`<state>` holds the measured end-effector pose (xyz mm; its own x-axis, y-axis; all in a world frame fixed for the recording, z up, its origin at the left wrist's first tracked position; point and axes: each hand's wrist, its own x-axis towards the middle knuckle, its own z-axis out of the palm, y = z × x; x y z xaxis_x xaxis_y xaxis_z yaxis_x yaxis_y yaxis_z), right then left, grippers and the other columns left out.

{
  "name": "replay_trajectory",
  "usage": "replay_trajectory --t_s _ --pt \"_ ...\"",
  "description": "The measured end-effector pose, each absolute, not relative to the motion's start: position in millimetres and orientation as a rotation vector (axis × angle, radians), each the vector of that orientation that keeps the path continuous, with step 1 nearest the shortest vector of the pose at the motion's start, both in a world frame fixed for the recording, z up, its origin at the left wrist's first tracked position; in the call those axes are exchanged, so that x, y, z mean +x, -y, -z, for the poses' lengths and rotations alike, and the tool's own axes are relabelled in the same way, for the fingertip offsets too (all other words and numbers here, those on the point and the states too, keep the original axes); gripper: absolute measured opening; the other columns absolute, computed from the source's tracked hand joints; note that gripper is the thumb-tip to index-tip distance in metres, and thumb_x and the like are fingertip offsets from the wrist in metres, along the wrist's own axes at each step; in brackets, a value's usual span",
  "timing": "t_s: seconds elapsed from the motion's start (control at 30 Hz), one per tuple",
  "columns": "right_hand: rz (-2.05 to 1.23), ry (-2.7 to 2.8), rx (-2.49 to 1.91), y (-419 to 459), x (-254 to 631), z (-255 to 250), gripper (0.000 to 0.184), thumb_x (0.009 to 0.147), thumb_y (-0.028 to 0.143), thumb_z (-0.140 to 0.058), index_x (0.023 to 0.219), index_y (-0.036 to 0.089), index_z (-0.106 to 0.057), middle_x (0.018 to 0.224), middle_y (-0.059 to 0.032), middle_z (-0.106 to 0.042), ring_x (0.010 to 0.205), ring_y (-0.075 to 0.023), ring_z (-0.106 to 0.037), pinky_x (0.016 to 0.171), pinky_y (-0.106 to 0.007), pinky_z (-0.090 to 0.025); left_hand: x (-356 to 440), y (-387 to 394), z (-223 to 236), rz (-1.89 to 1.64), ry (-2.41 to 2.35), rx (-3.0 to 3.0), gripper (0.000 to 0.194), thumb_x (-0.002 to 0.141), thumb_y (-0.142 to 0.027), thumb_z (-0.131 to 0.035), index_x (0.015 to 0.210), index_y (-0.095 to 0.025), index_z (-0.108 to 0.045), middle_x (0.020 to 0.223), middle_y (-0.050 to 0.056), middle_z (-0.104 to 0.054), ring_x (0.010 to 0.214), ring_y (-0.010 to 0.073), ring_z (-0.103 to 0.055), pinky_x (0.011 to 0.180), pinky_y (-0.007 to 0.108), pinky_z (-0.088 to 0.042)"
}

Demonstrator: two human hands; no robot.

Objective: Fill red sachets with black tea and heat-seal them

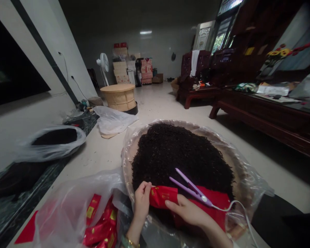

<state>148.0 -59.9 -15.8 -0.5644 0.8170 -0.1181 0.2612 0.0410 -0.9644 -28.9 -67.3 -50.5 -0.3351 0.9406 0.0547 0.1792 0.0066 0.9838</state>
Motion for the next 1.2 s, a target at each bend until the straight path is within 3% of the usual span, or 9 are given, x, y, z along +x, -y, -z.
replay_trajectory --t_s 0.1,0.17,0.23,0.37,0.6,0.73,0.87,1.03,1.2 --pt "-1.593 1.773 -1.064 57.2 142.7 11.4 0.051 0.087 0.059 -0.048 0.117 0.021 -0.065 0.089 -0.0047 -0.070 0.082 -0.0218 -0.062 0.078 -0.036 -0.051 -31.9 70.2 52.3 -1.429 -1.690 1.440 0.030 0.090 -0.038 -0.045 0.101 -0.017 -0.062 0.099 0.010 -0.069 0.095 0.0230 -0.063 0.086 0.039 -0.050" --pt "-1.623 1.707 -1.075 54.3 138.6 11.7 0.054 0.086 0.063 -0.045 0.110 0.019 -0.068 0.090 -0.0059 -0.070 0.081 -0.0215 -0.061 0.080 -0.037 -0.050 -32.4 74.9 52.4 -1.370 -1.715 1.811 0.044 0.082 -0.028 -0.057 0.124 -0.019 -0.053 0.128 0.014 -0.058 0.120 0.0287 -0.050 0.101 0.050 -0.040" --pt "-1.681 1.644 -1.064 51.0 134.2 13.7 0.059 0.085 0.067 -0.044 0.100 0.017 -0.070 0.087 -0.0067 -0.069 0.081 -0.0212 -0.061 0.081 -0.037 -0.049 -31.9 79.7 52.5 -1.165 -1.609 2.171 0.065 0.072 -0.019 -0.065 0.134 -0.021 -0.045 0.139 0.014 -0.050 0.127 0.0325 -0.042 0.102 0.055 -0.037" --pt "-1.710 1.615 -1.033 47.0 125.4 20.4 0.062 0.080 0.072 -0.046 0.083 0.014 -0.068 0.076 -0.0040 -0.064 0.073 -0.0183 -0.056 0.073 -0.032 -0.047 -31.1 82.4 53.5 -0.950 -1.496 2.356 0.068 0.069 -0.003 -0.057 0.134 -0.022 -0.046 0.125 0.011 -0.059 0.116 0.0294 -0.049 0.096 0.052 -0.044" --pt "-1.526 1.872 -1.226 52.1 115.5 28.0 0.050 0.082 0.061 -0.049 0.061 0.016 -0.055 0.055 0.0034 -0.043 0.054 -0.0111 -0.039 0.052 -0.023 -0.035 -28.5 80.4 61.4 -1.153 -1.628 2.296 0.033 0.077 -0.004 -0.046 0.104 -0.017 -0.060 0.096 0.010 -0.060 0.090 0.0249 -0.055 0.077 0.042 -0.051" --pt "-1.417 1.869 -1.156 50.9 113.5 29.0 0.043 0.089 0.051 -0.043 0.080 0.016 -0.065 0.074 -0.0038 -0.064 0.074 -0.0197 -0.058 0.069 -0.030 -0.046 -26.9 83.7 68.2 -1.186 -1.747 2.290 0.031 0.074 -0.003 -0.049 0.099 -0.019 -0.059 0.095 0.009 -0.060 0.085 0.0249 -0.056 0.075 0.043 -0.050" --pt "-1.422 1.884 -1.103 47.7 114.4 28.9 0.043 0.092 0.049 -0.038 0.099 0.017 -0.065 0.098 -0.0093 -0.070 0.092 -0.0251 -0.063 0.084 -0.036 -0.046 -30.6 84.3 65.9 -1.178 -1.687 2.339 0.046 0.075 -0.009 -0.057 0.119 -0.019 -0.053 0.109 0.012 -0.059 0.103 0.0293 -0.054 0.087 0.050 -0.048" --pt "-1.326 2.058 -1.187 47.9 115.1 28.3 0.045 0.094 0.048 -0.033 0.090 0.017 -0.065 0.088 -0.0073 -0.070 0.080 -0.0228 -0.064 0.078 -0.035 -0.046 -38.4 78.5 61.3 -1.059 -1.502 2.383 0.062 0.075 -0.007 -0.057 0.133 -0.022 -0.045 0.125 0.012 -0.057 0.113 0.0285 -0.050 0.094 0.050 -0.047" --pt "-1.202 2.192 -1.221 50.5 112.2 28.8 0.041 0.092 0.049 -0.040 0.083 0.019 -0.066 0.081 -0.0058 -0.070 0.084 -0.0242 -0.062 0.089 -0.042 -0.041 -39.7 76.6 63.7 -1.107 -1.420 2.238 0.060 0.065 -0.003 -0.054 0.123 -0.019 -0.051 0.111 0.010 -0.063 0.105 0.0272 -0.055 0.091 0.048 -0.049"
